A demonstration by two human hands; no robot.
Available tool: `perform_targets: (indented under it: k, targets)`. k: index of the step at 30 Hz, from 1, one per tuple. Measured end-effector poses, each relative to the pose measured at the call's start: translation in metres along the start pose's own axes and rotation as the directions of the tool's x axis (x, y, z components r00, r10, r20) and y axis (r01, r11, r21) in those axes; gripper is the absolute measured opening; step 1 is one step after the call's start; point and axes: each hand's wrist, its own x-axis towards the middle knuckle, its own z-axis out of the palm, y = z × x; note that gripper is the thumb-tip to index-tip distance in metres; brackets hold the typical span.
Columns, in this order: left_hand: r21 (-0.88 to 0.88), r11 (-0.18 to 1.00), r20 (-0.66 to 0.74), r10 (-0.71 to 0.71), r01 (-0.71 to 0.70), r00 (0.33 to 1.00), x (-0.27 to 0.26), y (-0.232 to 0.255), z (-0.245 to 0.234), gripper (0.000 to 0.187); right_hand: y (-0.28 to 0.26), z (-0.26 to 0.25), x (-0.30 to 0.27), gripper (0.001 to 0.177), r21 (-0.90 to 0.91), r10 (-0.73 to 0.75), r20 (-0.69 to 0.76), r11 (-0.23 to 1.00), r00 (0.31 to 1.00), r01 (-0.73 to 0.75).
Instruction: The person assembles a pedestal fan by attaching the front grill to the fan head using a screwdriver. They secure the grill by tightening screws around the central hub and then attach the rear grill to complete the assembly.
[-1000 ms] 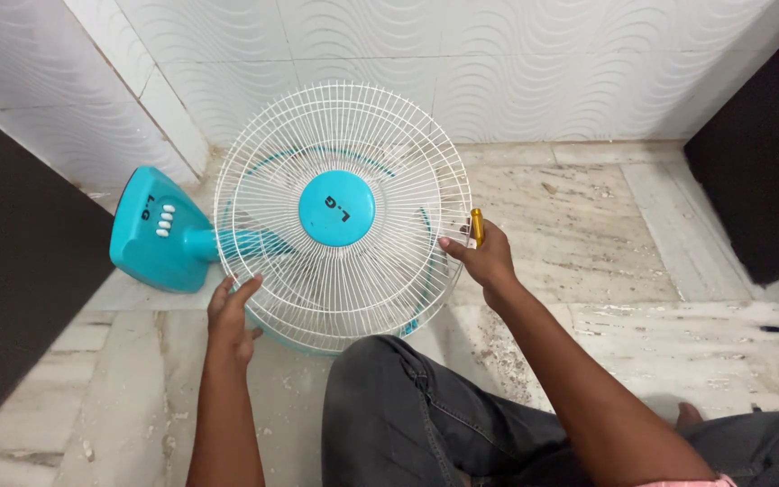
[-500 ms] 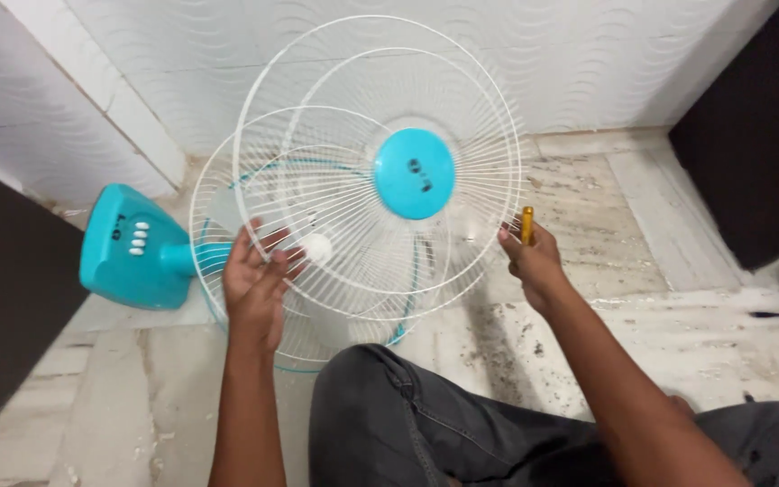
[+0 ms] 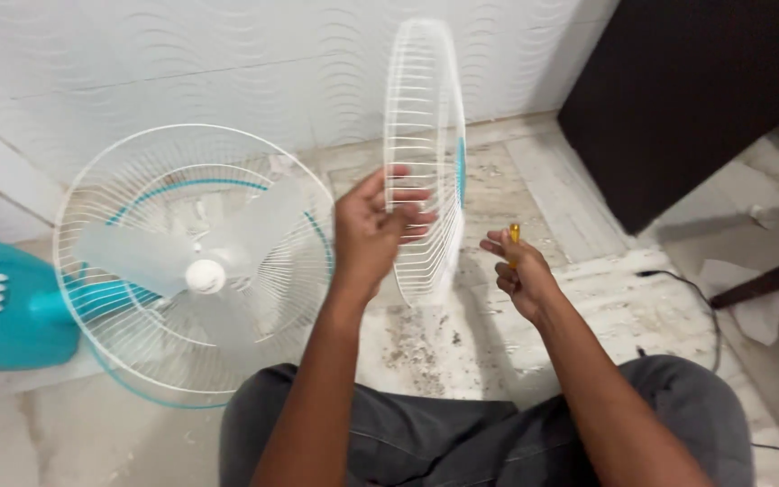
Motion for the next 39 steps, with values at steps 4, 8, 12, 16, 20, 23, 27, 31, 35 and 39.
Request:
perform_targets:
  k: [4, 8, 12, 16, 20, 23, 27, 31, 35, 39]
  targets:
    - [0.371, 0.919, 0.203, 0.057, -0.131, 0.978, 0.0, -0.022, 0.064, 0.047, -0.021, -0.021, -0.01, 0.039, 0.085, -0.236, -0.108, 0.966, 0.966, 0.245]
    - [0.692, 0.641, 0.363, 0.091, -0.333, 0.927, -0.014, -0.053, 0.09, 0.052, -0.048, -0.047, -0.024, 0.052, 0.168, -0.291, -0.251, 0.926, 0.923, 0.338]
    - [0.78, 0.529, 0.416, -0.04, -0.334, 0.908, -0.029, -0.088, 0.098, 0.038, -0.046, -0.061, -0.023, 0.048, 0.13, -0.214, -0.433, 0.947, 0.876, 0.295]
    - [0.807, 0.425, 0.45, 0.008, -0.411, 0.893, -0.041, -0.117, 0.096, 0.038, -0.012, -0.072, 0.008, 0.029, -0.035, -0.169, -0.505, 0.984, 0.846, 0.176]
    - [0.803, 0.483, 0.38, 0.036, -0.349, 0.924, -0.043, -0.132, 0.078, 0.028, 0.038, -0.095, 0.041, 0.028, 0.121, -0.021, -0.473, 0.989, 0.881, 0.088]
    - [0.78, 0.518, 0.334, 0.128, -0.351, 0.934, -0.041, -0.134, 0.056, 0.032, 0.057, -0.104, 0.063, 0.029, 0.227, 0.032, -0.461, 0.97, 0.887, 0.083]
    - [0.798, 0.496, 0.235, 0.266, -0.342, 0.935, -0.043, -0.122, 0.018, 0.027, 0.063, -0.106, 0.069, 0.023, 0.079, 0.114, -0.561, 0.993, 0.82, -0.084]
    - [0.82, 0.511, 0.101, 0.312, -0.256, 0.945, -0.05, -0.096, -0.03, 0.029, 0.064, -0.092, 0.054, 0.017, -0.282, -0.163, -0.644, 0.959, 0.747, -0.034]
    - [0.835, 0.532, -0.059, 0.345, -0.143, 0.937, -0.058, -0.075, -0.076, 0.029, 0.055, -0.05, 0.031, 0.031, -0.478, -0.492, -0.451, 0.838, 0.745, 0.264]
    - [0.863, 0.5, -0.169, 0.415, -0.069, 0.894, -0.07, -0.063, -0.118, 0.026, 0.041, 0.021, -0.008, 0.03, -0.295, -0.272, -0.191, 0.932, 0.943, 0.209]
